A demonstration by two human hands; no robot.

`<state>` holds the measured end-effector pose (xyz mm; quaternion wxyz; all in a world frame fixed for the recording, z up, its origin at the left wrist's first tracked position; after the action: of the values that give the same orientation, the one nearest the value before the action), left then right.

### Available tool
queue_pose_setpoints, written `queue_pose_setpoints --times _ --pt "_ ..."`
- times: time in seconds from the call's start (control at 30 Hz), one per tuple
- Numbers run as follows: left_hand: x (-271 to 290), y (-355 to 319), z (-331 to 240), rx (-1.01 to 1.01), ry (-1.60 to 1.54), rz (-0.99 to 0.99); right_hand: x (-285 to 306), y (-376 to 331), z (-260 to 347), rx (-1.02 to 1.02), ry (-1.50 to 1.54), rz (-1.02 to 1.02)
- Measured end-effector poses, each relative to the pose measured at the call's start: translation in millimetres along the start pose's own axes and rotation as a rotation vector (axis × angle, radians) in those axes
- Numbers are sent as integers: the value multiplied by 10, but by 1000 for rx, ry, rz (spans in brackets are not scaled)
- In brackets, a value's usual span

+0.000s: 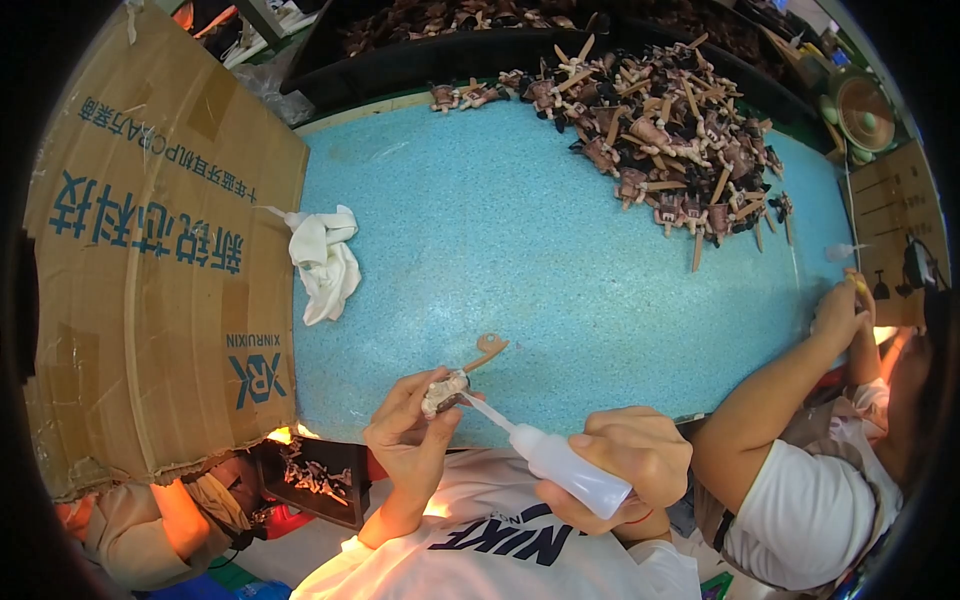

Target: The person assembles plastic figurines by gluing their components together with a glue bottle.

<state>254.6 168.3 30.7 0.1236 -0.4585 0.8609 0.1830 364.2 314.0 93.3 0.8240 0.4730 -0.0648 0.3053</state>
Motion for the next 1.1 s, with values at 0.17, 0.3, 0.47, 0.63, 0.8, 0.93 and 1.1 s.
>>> queue_pose_setpoints --times 0.17,0.3,0.47,0.63,0.8,0.93,1.1 --pt "15 -5 1 10 26 14 5 0 11 -10 16 18" --pt "13 -13 14 1 30 20 -13 -38 15 -23 106 -14" --pt "-1 -12 8 14 2 0 -59 -56 53 -97 35 18" --pt "-5 -10 0 25 8 16 -79 -24 25 -40 133 95" --pt "8 -10 -1 17 8 30 -85 3 59 -38 129 85" --pt "3 -7 -6 23 2 29 -87 17 54 21 91 78" --pt "-6 -2 10 8 -26 24 -66 -17 26 20 105 96"
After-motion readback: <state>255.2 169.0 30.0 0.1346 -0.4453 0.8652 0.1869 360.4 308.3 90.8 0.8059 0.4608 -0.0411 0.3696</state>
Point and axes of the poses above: each hand's wrist, its own y-axis towards the middle knuckle, its own x-axis out of the back of the hand, z = x × y, the point moved 2 cm from there along y, towards the middle knuckle, and after that the axes turned 14 degrees about -y, right-handed, at the moved point
